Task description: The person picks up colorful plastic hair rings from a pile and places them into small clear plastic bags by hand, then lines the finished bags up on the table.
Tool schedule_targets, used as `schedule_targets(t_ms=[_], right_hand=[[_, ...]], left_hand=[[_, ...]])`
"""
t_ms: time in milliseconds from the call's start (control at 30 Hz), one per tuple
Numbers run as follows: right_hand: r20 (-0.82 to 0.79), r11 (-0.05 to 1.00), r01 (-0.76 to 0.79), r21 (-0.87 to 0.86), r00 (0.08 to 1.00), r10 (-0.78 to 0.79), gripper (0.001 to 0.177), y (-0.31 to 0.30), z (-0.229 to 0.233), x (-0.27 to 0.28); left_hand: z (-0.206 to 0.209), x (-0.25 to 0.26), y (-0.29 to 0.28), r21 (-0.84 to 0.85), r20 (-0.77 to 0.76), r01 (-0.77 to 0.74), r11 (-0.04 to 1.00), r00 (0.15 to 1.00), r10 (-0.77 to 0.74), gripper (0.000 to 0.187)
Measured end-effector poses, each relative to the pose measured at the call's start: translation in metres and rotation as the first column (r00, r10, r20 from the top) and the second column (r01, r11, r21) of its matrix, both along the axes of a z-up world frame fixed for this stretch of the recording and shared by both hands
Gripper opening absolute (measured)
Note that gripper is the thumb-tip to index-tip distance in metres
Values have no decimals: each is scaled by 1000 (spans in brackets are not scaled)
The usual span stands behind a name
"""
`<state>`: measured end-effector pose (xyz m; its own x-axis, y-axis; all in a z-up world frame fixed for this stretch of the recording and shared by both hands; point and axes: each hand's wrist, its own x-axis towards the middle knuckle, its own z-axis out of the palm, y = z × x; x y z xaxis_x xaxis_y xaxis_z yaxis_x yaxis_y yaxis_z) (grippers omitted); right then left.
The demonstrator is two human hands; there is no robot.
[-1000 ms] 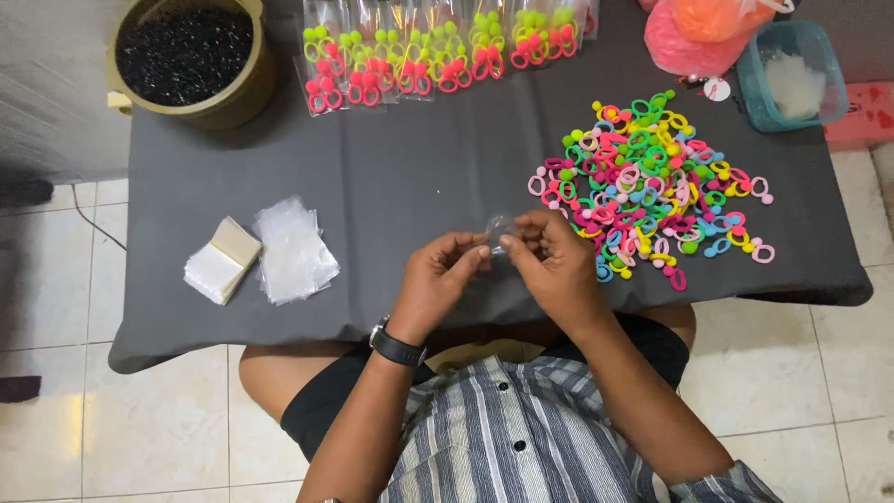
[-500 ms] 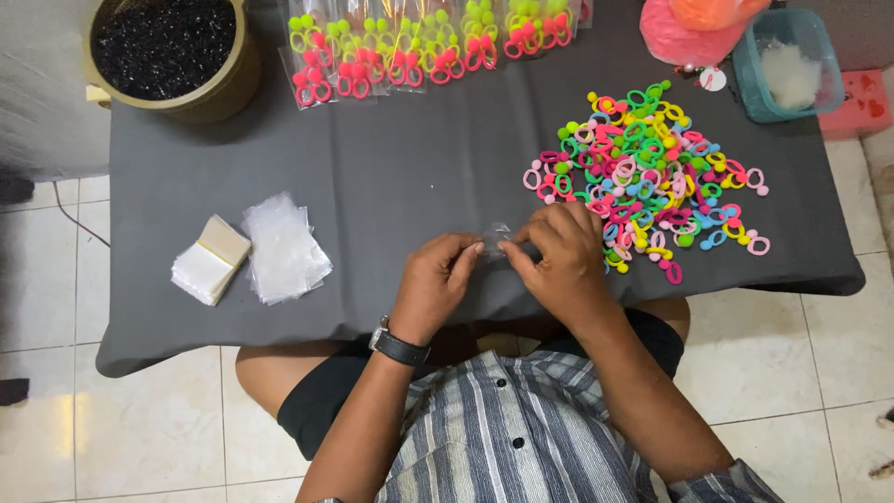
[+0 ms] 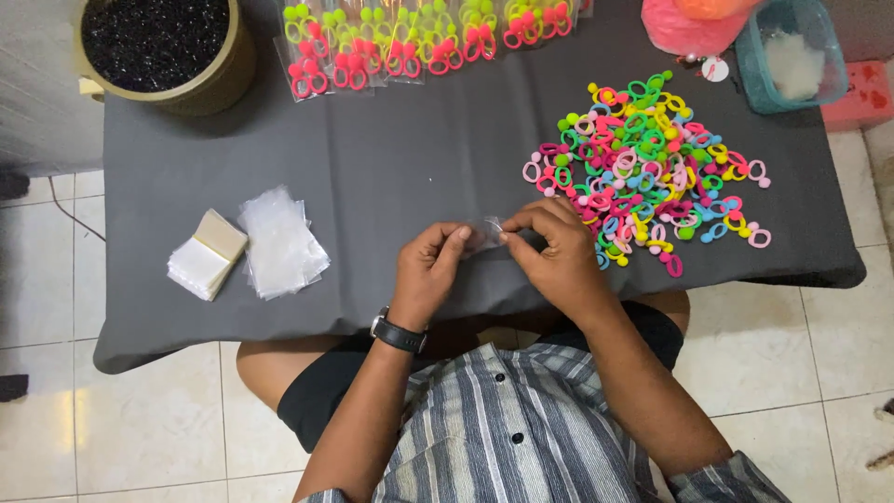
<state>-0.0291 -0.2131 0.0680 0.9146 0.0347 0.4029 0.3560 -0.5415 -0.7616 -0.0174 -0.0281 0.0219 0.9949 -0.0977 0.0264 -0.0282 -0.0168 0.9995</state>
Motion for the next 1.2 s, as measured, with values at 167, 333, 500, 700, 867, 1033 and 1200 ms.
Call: schedule_targets(t_ms=[167,333,500,700,867,1033,1200], right_hand=[[-306,957,105,269,952,-18,7,-1,-14,-2],[-404,950,132,284,915,-6,6,-1,-17,0],[-396,949,173,263,916,-57,7,2,-26,4],[-418,822,277,497,907,-52,20,7,-33,2],[-444,854,176,490,893,71,10,15,-4,0],[-447,827,231,512,894,27,11,17,-21,3],[-459,740,334,584,888,-39,17,23,-24,5]], left_hand=[[-2,-1,4,-27,-22,-16,999,1000,16,17],[-2,-4,8,-3,-7,-1,1000,1000,1,16],[14,-6,6,-10,21,15,1000,1000,-15,13],[-12,-6,8,-72,-35,9,997,999,-12,15],[8,-8,4,-248,-121,75,966,987,-108,20],[-1,-6,6,-276,-157,60,959,982,-107,25],[4,-6,5,-310,-192,26,950,977,-89,26]])
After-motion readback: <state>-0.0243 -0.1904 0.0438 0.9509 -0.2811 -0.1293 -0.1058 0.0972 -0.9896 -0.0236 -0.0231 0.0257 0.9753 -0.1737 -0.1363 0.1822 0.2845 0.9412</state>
